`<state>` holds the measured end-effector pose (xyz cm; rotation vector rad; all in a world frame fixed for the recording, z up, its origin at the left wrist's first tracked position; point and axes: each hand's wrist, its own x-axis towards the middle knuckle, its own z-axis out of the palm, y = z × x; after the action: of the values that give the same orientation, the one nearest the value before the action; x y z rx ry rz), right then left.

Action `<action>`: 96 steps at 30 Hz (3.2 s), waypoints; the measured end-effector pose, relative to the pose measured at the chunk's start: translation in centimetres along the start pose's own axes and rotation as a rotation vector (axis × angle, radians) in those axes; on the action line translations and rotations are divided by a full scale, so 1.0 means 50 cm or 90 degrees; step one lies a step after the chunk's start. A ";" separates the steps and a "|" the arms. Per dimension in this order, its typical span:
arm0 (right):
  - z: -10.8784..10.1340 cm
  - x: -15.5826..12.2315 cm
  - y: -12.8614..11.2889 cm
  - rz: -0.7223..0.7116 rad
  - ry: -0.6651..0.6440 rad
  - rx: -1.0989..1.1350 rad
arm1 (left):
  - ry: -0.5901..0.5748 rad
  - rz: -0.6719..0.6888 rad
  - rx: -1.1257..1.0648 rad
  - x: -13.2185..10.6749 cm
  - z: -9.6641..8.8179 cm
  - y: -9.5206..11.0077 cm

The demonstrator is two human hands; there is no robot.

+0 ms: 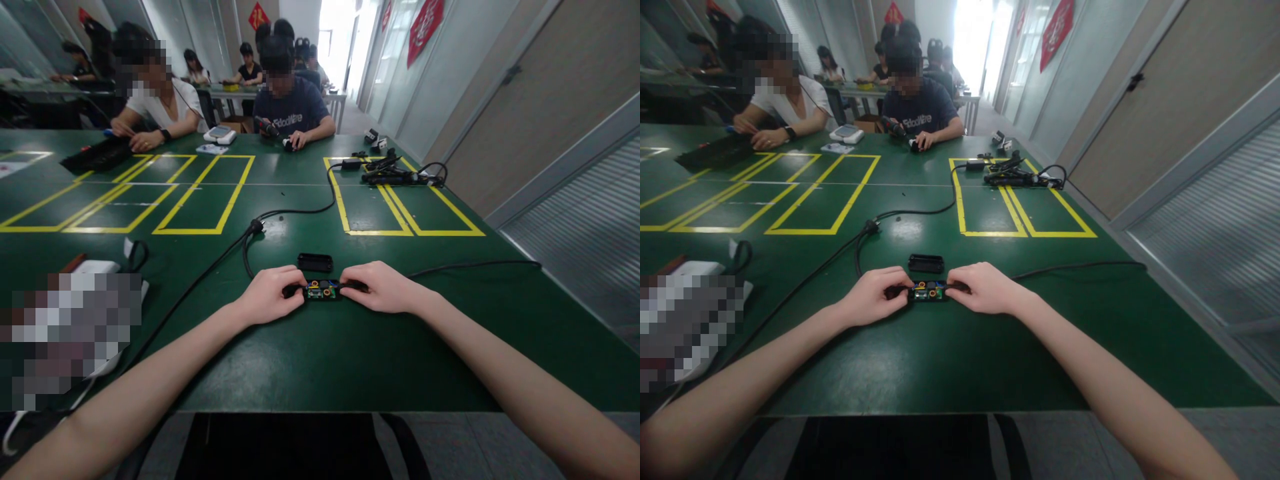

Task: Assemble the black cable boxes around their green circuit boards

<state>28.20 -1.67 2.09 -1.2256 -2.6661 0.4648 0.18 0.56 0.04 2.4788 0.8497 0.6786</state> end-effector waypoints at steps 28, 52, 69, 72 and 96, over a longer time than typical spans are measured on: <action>0.015 -0.008 0.026 -0.069 0.072 0.053 | 0.031 0.002 -0.008 -0.008 0.000 -0.009; 0.014 -0.011 0.023 -0.179 0.117 -0.186 | -0.045 0.028 -0.026 -0.001 -0.020 -0.015; 0.015 -0.007 0.017 -0.108 0.158 -0.163 | 0.005 0.099 0.018 0.000 -0.022 -0.021; 0.017 -0.005 0.024 -0.048 0.223 -0.160 | 0.053 0.071 0.066 0.000 -0.025 -0.025; 0.060 0.012 0.038 -0.026 0.283 0.137 | -0.003 0.083 0.140 -0.007 -0.004 -0.030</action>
<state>28.32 -0.66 -1.35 -1.0637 -2.1999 0.4040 -0.85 1.46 -0.71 2.7517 0.8037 0.6532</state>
